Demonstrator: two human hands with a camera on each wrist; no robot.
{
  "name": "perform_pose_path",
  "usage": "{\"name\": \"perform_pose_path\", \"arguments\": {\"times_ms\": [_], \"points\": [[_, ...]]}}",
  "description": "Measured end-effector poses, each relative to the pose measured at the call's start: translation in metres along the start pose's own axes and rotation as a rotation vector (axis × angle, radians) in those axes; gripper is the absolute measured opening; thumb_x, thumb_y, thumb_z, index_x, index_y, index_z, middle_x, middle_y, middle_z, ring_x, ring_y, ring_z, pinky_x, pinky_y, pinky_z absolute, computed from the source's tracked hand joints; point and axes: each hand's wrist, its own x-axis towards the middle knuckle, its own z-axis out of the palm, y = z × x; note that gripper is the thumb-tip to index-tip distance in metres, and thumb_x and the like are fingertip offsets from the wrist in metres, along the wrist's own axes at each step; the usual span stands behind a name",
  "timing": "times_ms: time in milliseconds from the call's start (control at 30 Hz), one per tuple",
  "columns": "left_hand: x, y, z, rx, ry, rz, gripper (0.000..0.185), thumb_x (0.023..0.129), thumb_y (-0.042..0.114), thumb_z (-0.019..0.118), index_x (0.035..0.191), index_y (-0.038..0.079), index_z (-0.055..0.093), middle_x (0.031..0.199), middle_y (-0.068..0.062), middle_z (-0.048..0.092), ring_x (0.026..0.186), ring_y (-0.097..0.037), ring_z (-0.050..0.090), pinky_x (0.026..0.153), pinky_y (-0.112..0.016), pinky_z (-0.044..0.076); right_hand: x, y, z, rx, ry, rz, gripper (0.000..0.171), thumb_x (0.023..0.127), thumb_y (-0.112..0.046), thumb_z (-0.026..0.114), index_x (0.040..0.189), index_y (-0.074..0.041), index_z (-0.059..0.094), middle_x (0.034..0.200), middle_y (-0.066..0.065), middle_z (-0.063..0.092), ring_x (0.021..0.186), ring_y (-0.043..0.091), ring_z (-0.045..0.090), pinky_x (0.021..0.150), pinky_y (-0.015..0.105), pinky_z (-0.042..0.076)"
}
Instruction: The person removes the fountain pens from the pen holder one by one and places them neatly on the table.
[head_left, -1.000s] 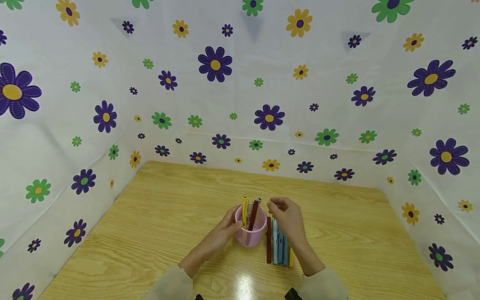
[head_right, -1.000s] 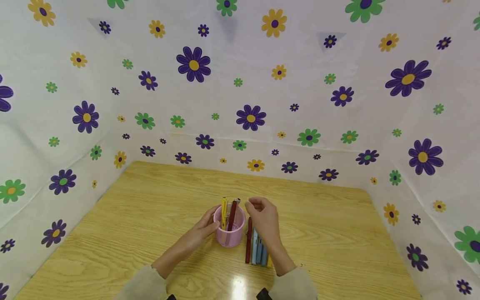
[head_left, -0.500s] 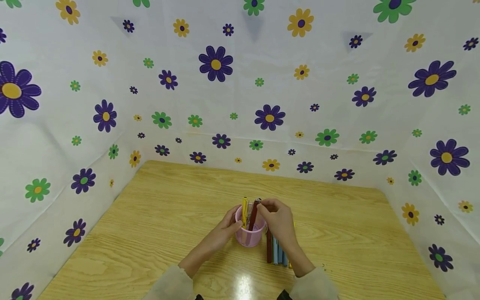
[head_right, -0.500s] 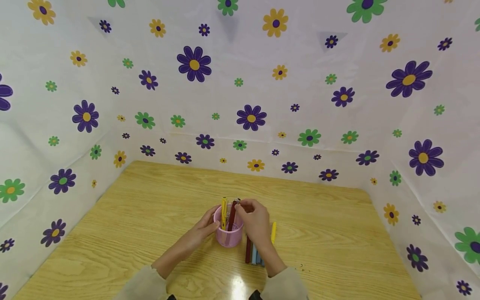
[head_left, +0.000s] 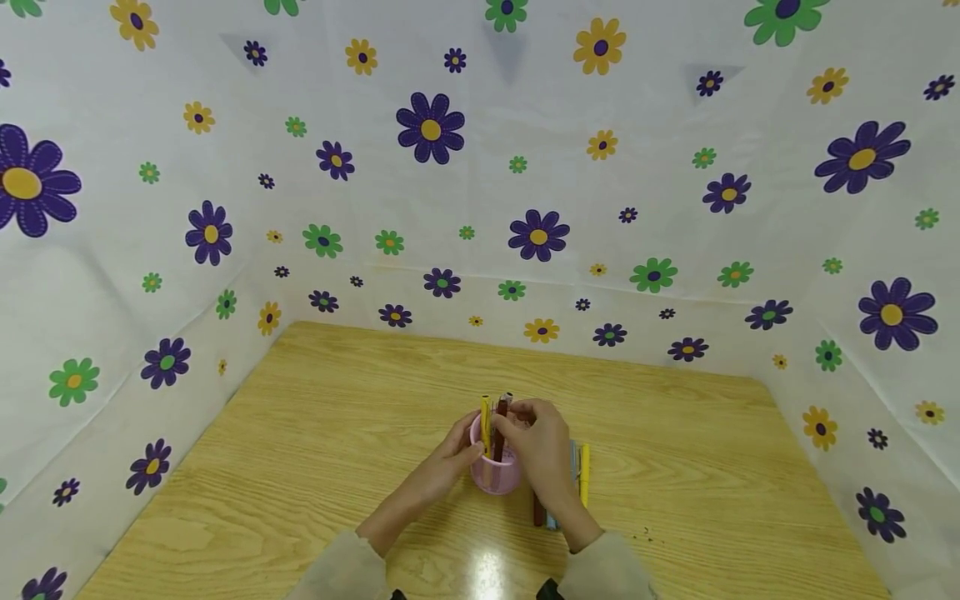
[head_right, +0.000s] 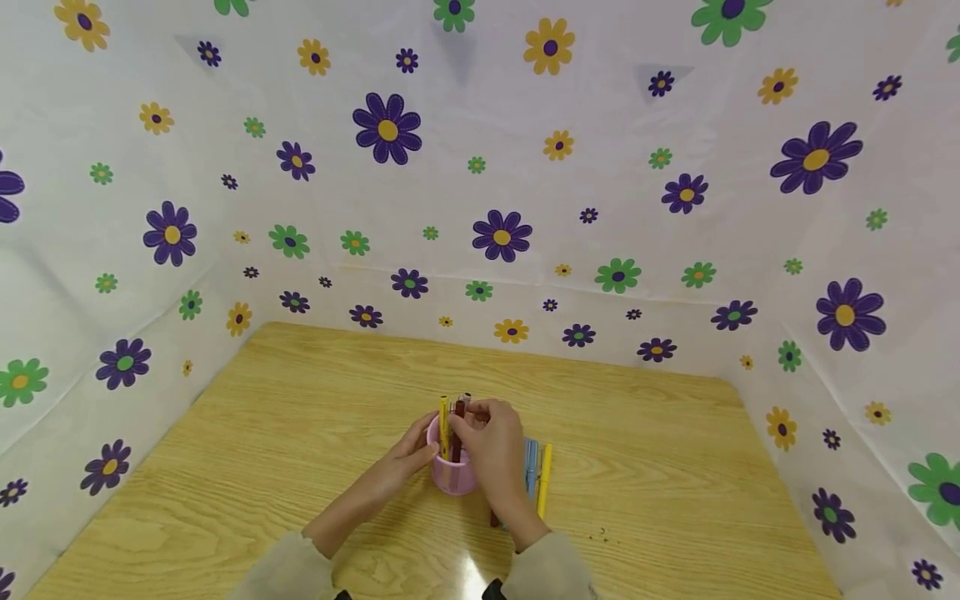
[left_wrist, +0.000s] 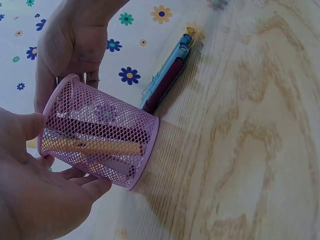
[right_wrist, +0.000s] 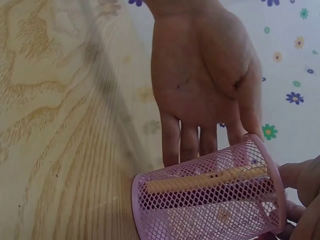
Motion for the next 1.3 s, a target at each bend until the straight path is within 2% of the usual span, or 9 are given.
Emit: {"name": "perform_pose_path", "arguments": {"times_ms": [267, 367, 533, 733, 867, 933, 1067, 1200, 1300], "points": [[0.001, -0.002, 0.000, -0.001, 0.013, 0.008, 0.063, 0.113, 0.024, 0.040, 0.166, 0.009, 0.009, 0.170, -0.024, 0.009, 0.156, -0.041, 0.008, 0.124, -0.058, 0.013, 0.000, 0.003, 0.005, -0.034, 0.005, -0.036, 0.023, 0.089, -0.018, 0.083, 0.099, 0.001, 0.074, 0.096, 0.010, 0.066, 0.085, 0.021, 0.062, 0.071, 0.035, 0.055], [0.002, -0.003, 0.000, -0.003, 0.012, 0.011, 0.063, 0.113, 0.023, 0.041, 0.166, 0.010, 0.010, 0.170, -0.023, 0.010, 0.156, -0.040, 0.009, 0.124, -0.057, 0.013, 0.001, 0.005, 0.002, 0.027, -0.013, -0.027, 0.020, 0.091, -0.013, 0.079, 0.101, 0.003, 0.073, 0.097, 0.013, 0.068, 0.087, 0.024, 0.064, 0.071, 0.033, 0.056], [0.001, -0.002, 0.000, 0.001, 0.011, 0.016, 0.062, 0.113, 0.021, 0.041, 0.166, 0.009, 0.011, 0.169, -0.024, 0.012, 0.155, -0.041, 0.011, 0.124, -0.057, 0.013, 0.002, 0.003, -0.010, 0.134, -0.028, 0.060, 0.019, 0.094, -0.013, 0.075, 0.105, 0.002, 0.072, 0.096, 0.013, 0.072, 0.089, 0.025, 0.068, 0.069, 0.028, 0.057], [0.003, -0.002, 0.000, 0.001, 0.012, 0.035, 0.062, 0.113, 0.019, 0.041, 0.165, 0.008, 0.011, 0.169, -0.025, 0.012, 0.155, -0.041, 0.011, 0.125, -0.056, 0.013, 0.006, -0.004, -0.029, 0.249, -0.020, 0.169, 0.022, 0.099, -0.020, 0.072, 0.110, -0.001, 0.071, 0.108, 0.012, 0.072, 0.102, 0.025, 0.066, 0.084, 0.032, 0.054], [0.003, -0.002, 0.000, 0.002, 0.015, 0.038, 0.061, 0.113, 0.018, 0.040, 0.165, 0.007, 0.012, 0.169, -0.026, 0.012, 0.155, -0.041, 0.010, 0.125, -0.055, 0.012, 0.010, -0.006, -0.042, 0.373, -0.019, 0.207, 0.026, 0.102, -0.020, 0.069, 0.117, 0.001, 0.068, 0.114, 0.018, 0.070, 0.105, 0.023, 0.069, 0.094, 0.032, 0.055], [0.002, -0.001, 0.000, 0.003, 0.013, 0.035, 0.061, 0.113, 0.018, 0.040, 0.165, 0.008, 0.012, 0.169, -0.025, 0.012, 0.156, -0.040, 0.010, 0.125, -0.055, 0.012, 0.013, -0.007, -0.048, 0.455, -0.025, 0.197, 0.028, 0.103, -0.017, 0.067, 0.120, 0.005, 0.065, 0.116, 0.022, 0.070, 0.103, 0.023, 0.072, 0.096, 0.032, 0.056], [0.002, 0.000, 0.000, 0.003, 0.004, 0.032, 0.061, 0.113, 0.019, 0.040, 0.166, 0.010, 0.012, 0.170, -0.022, 0.011, 0.156, -0.038, 0.009, 0.125, -0.055, 0.011, 0.016, -0.007, -0.058, 0.581, -0.041, 0.133, 0.028, 0.105, -0.011, 0.063, 0.122, 0.011, 0.060, 0.114, 0.021, 0.071, 0.101, 0.026, 0.074, 0.096, 0.035, 0.057], [0.001, 0.001, 0.000, 0.004, -0.001, 0.036, 0.061, 0.113, 0.018, 0.040, 0.166, 0.009, 0.011, 0.170, -0.023, 0.011, 0.156, -0.039, 0.009, 0.125, -0.055, 0.012, 0.019, -0.006, -0.066, 0.652, -0.044, 0.073, 0.028, 0.105, -0.010, 0.062, 0.119, 0.014, 0.058, 0.110, 0.016, 0.074, 0.104, 0.029, 0.074, 0.095, 0.040, 0.057], [0.001, 0.001, 0.000, 0.005, 0.003, 0.036, 0.060, 0.113, 0.018, 0.040, 0.165, 0.008, 0.012, 0.169, -0.024, 0.012, 0.156, -0.040, 0.009, 0.125, -0.056, 0.012, 0.021, -0.006, -0.072, 0.692, -0.038, 0.066, 0.031, 0.105, -0.011, 0.062, 0.119, 0.015, 0.055, 0.110, 0.016, 0.074, 0.104, 0.028, 0.074, 0.095, 0.041, 0.057]]}}
